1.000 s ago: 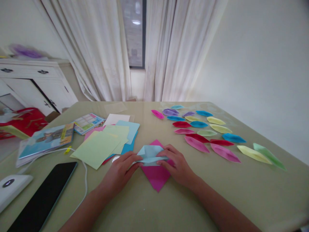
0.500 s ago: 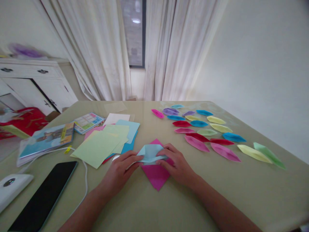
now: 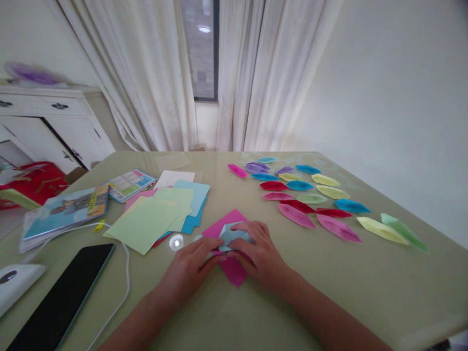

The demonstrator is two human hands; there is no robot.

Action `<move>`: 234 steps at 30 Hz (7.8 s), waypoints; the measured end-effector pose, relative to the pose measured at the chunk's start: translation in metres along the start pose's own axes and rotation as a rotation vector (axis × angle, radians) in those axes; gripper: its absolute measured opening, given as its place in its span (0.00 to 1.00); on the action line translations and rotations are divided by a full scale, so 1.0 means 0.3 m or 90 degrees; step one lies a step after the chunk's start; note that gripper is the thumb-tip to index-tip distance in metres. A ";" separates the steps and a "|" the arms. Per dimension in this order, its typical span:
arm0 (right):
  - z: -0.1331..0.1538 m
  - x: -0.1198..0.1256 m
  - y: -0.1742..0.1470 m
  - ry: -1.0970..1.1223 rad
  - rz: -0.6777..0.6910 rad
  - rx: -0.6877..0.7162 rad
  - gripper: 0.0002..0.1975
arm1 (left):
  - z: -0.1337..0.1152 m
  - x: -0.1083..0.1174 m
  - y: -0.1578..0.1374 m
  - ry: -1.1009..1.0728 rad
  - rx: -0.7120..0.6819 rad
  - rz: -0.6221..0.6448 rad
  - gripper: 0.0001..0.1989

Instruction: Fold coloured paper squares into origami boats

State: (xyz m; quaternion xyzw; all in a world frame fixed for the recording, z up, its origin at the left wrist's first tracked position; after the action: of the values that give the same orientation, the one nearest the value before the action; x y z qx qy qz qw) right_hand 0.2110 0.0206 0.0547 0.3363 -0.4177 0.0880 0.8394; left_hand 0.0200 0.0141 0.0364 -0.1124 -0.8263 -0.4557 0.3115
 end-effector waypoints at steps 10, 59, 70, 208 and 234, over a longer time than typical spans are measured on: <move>0.017 -0.016 -0.008 0.013 0.005 0.001 0.11 | -0.001 0.004 -0.003 0.010 0.002 -0.020 0.07; 0.035 -0.018 -0.010 0.032 -0.004 0.004 0.09 | -0.039 0.002 0.012 -0.060 -0.015 -0.033 0.12; 0.035 -0.016 -0.008 0.078 -0.012 -0.004 0.11 | -0.042 0.006 0.011 -0.086 0.028 -0.075 0.16; 0.058 0.027 -0.008 0.115 -0.106 -0.016 0.04 | -0.010 -0.062 -0.009 -0.432 0.350 -0.181 0.05; 0.054 0.017 -0.006 0.002 -0.061 0.051 0.09 | -0.056 -0.004 0.020 -0.051 0.002 -0.035 0.12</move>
State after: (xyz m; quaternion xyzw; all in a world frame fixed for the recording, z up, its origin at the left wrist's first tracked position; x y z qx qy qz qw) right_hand 0.2046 0.0081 0.0645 0.3888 -0.3960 0.0650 0.8294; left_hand 0.0306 0.0036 0.0464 -0.1071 -0.8416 -0.4578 0.2658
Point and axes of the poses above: each hand's wrist, its own y-axis towards the middle knuckle, its own x-axis out of the back of the hand, z = x × y, the point moved 5 cm from there along y, towards the middle knuckle, and after that the axes turned 9 degrees about -x, right-handed, at the moved point
